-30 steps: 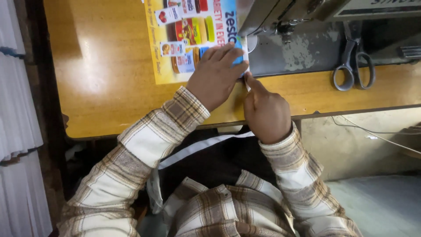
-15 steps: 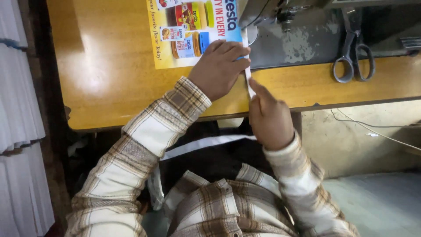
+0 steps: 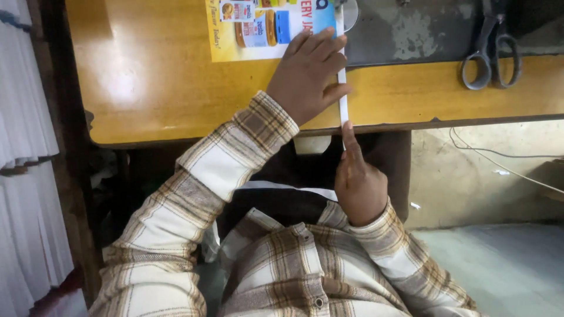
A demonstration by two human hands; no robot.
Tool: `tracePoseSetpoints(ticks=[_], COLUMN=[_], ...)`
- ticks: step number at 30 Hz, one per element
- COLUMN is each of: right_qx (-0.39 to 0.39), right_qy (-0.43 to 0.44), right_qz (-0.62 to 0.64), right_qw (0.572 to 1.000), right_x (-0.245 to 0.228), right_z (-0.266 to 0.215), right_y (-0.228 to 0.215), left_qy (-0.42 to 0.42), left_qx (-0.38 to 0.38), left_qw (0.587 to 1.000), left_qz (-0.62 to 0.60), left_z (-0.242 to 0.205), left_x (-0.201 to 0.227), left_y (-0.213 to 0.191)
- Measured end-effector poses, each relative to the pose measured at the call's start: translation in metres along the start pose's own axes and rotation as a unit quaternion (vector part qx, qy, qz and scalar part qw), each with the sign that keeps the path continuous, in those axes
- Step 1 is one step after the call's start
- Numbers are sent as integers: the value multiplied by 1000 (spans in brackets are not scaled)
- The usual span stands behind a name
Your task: The person sews a white strip of material onto the edges of various printed paper sheets using a sewing machine. They handle different sheets, including those with 'Sachet' and 'Kadogo' branding, aligning them under the needle and guiding them through the machine.
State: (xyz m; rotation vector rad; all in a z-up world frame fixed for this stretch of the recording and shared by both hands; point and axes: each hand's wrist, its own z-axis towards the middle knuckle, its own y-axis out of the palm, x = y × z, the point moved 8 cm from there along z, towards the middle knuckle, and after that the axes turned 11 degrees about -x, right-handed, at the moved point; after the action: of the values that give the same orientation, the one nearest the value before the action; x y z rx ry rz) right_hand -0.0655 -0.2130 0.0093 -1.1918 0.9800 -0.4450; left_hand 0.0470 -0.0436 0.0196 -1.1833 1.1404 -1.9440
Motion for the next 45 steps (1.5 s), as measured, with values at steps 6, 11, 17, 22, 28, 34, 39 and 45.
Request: tracePoseSetpoints(ticks=[6,11,17,22,28,34,39,45], right_qx=[1,8,17,17,21,1,2,12], right_qy=[-2,-14,-18,-17,-30,-11,-25,-59], right_qz=[-19,-11,-22,1,-10,48,33,-120], right_qw=[1000,1000,999,1000,999,999,999,991], right_x=[-3,-3,-4,-1,-2,5,13,12], right_z=[3,8,20,29,35,30,14,3], right_y=[-8,-13,-13,-13,-11,-4,9,20], left_qy=[-36,-32,-38,-34,-41,-48,-59,-103], left_qx=[-42,-9,-32,-22,-18,-20,45,-18], left_qw=[997,999,998,998,997,996,994,994], left_qz=[61,36,41,50,61,65,83,20], left_z=[-15,-21,-10,-4,1,6,12,6], left_x=[29,25,14,6,0,-5,-15,-29], left_y=[-2,3,6,5,4,1,13,14])
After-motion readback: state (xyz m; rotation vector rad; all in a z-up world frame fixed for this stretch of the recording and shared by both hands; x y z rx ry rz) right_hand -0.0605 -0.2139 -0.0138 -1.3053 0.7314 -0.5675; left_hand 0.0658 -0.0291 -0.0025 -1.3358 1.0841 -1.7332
